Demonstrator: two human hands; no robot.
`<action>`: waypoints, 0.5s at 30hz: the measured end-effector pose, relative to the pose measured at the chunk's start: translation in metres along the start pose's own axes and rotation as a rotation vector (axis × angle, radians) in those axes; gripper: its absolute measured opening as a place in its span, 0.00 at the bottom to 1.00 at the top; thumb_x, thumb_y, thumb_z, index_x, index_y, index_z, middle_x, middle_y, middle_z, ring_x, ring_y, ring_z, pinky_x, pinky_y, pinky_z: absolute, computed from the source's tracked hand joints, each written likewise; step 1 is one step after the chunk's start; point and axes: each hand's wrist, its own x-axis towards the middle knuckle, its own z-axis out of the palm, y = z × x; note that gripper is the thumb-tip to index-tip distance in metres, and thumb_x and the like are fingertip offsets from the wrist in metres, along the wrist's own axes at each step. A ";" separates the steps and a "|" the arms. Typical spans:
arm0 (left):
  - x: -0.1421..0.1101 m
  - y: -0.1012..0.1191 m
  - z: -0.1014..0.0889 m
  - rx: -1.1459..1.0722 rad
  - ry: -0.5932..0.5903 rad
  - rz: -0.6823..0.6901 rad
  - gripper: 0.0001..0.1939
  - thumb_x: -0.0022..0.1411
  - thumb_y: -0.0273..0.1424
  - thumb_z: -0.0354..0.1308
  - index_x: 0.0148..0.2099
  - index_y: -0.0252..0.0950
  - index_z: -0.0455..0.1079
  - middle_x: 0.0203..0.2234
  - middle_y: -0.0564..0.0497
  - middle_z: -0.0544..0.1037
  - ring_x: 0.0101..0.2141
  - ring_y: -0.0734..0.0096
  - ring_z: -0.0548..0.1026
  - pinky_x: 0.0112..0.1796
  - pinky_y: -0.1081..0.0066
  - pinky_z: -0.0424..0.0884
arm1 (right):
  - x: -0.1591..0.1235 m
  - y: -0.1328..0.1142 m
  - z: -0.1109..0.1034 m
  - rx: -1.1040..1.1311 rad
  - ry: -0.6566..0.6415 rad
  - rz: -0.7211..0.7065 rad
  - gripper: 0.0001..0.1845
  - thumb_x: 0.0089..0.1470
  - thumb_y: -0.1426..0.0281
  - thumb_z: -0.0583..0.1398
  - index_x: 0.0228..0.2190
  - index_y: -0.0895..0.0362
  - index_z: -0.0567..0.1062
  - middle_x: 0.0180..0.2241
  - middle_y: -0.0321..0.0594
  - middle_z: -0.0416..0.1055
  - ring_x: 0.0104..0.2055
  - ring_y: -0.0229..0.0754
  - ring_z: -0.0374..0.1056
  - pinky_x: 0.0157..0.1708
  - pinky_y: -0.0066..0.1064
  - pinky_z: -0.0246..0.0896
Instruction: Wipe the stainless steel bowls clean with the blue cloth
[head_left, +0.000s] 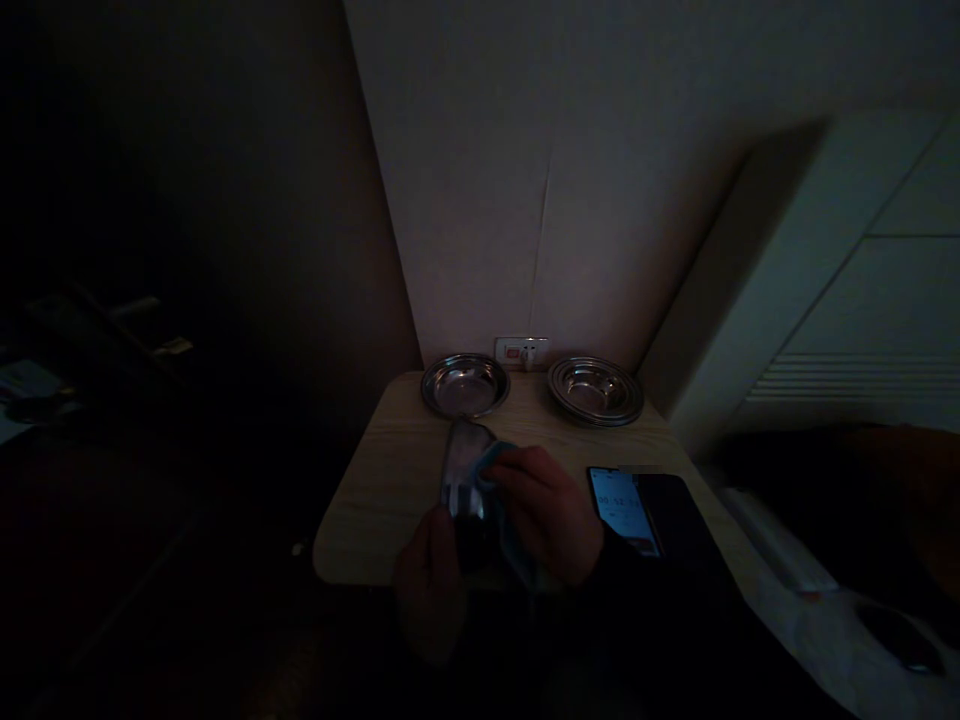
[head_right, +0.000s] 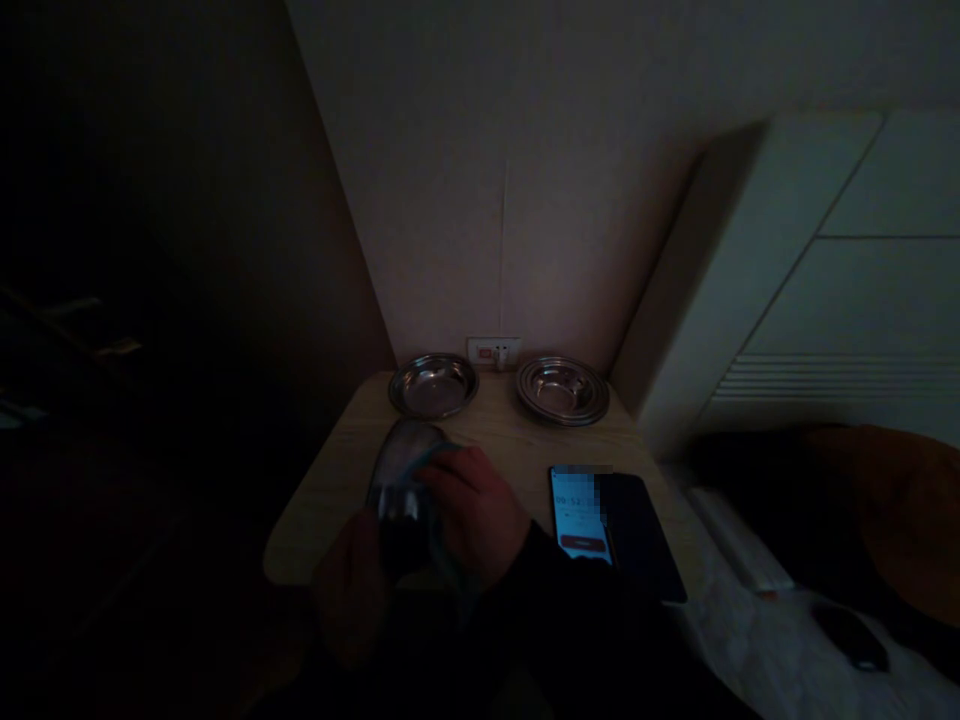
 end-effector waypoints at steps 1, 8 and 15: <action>0.000 -0.002 0.000 0.007 0.002 0.003 0.22 0.58 0.43 0.44 0.21 0.35 0.65 0.14 0.51 0.70 0.19 0.73 0.67 0.20 0.76 0.62 | 0.001 -0.001 0.000 -0.007 0.022 0.010 0.16 0.54 0.78 0.52 0.42 0.56 0.71 0.39 0.45 0.69 0.41 0.43 0.64 0.40 0.36 0.64; 0.000 -0.007 0.001 -0.030 0.039 -0.021 0.21 0.57 0.44 0.45 0.22 0.35 0.66 0.16 0.51 0.71 0.20 0.72 0.68 0.21 0.76 0.63 | 0.007 0.002 0.006 0.011 0.012 -0.017 0.15 0.53 0.78 0.52 0.42 0.56 0.72 0.39 0.45 0.69 0.42 0.43 0.63 0.40 0.37 0.64; 0.000 0.001 -0.002 -0.024 0.036 -0.090 0.23 0.56 0.48 0.45 0.23 0.35 0.66 0.17 0.50 0.71 0.22 0.71 0.69 0.23 0.74 0.65 | 0.016 0.043 -0.001 0.118 0.121 0.294 0.10 0.54 0.72 0.53 0.36 0.57 0.73 0.34 0.42 0.71 0.38 0.40 0.67 0.40 0.34 0.64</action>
